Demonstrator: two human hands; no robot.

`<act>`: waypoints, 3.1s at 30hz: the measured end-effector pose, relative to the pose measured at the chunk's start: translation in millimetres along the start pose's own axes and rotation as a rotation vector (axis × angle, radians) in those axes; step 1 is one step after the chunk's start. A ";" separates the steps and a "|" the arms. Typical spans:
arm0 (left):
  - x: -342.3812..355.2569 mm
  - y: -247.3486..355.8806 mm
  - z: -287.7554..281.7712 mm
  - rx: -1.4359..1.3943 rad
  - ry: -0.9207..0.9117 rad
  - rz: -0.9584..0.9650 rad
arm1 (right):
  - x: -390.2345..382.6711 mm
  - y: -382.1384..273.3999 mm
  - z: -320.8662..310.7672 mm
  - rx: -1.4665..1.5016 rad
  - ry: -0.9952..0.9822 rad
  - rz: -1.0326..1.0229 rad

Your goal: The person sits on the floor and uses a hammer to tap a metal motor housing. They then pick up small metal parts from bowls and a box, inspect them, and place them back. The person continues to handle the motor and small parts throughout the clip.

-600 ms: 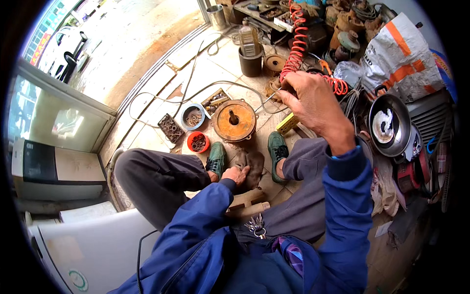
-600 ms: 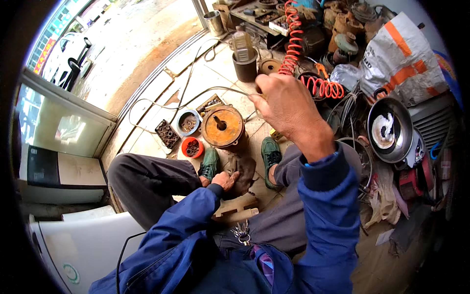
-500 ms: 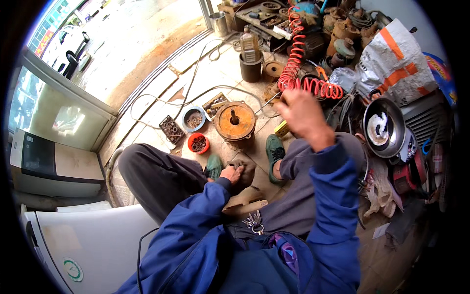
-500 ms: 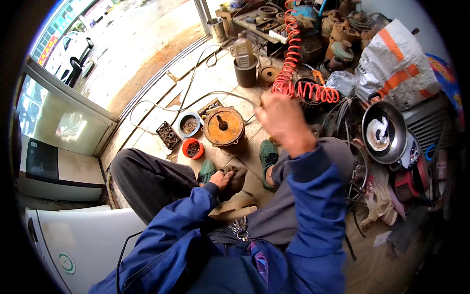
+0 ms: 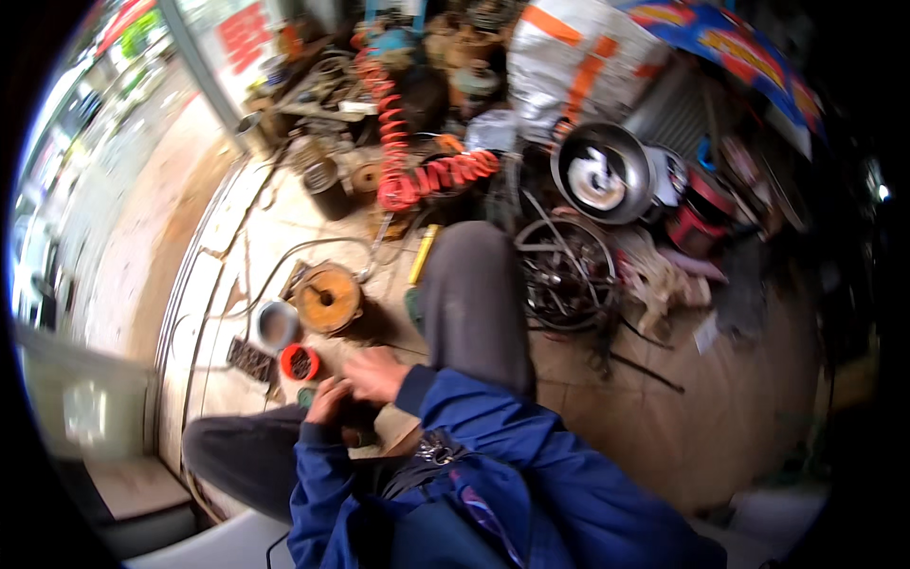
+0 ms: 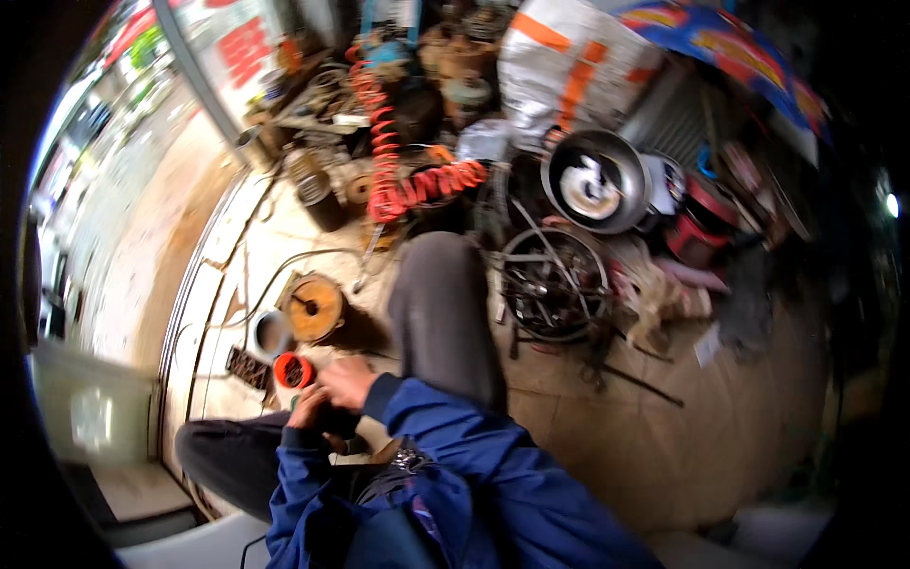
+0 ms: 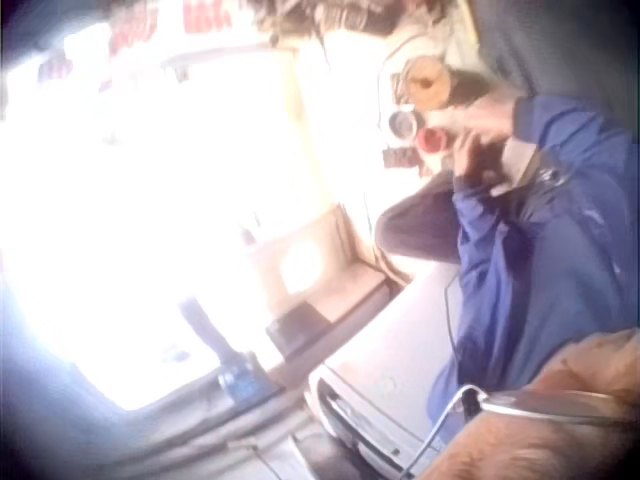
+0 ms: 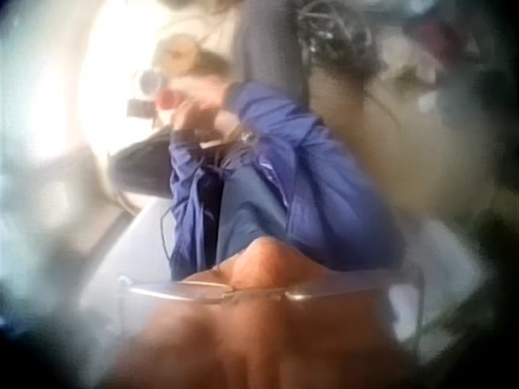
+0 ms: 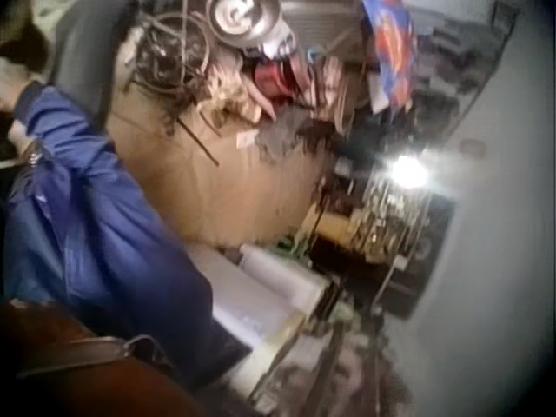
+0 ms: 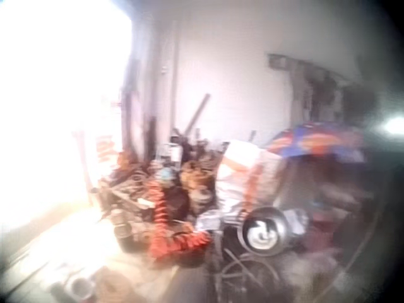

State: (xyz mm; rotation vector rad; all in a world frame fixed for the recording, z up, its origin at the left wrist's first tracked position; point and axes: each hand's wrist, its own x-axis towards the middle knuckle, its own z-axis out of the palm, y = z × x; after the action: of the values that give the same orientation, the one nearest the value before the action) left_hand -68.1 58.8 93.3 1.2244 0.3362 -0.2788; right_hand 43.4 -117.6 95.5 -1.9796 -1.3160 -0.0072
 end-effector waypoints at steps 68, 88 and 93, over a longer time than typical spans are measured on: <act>64.8 -66.8 -21.5 0.402 0.818 -0.017 | -88.1 247.8 -224.7 -0.700 -0.598 0.644; 62.4 -16.1 -3.3 0.355 0.815 0.275 | 113.5 -35.6 -182.2 0.634 0.549 0.287; 78.0 -22.4 -11.0 0.363 0.846 0.404 | 48.2 -64.1 -104.4 0.520 0.348 0.609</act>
State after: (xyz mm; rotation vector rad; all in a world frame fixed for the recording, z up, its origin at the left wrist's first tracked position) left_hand -6.2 60.0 39.6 1.6992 0.7706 0.5763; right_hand 54.7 -127.5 226.4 -1.7413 -0.4037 0.2452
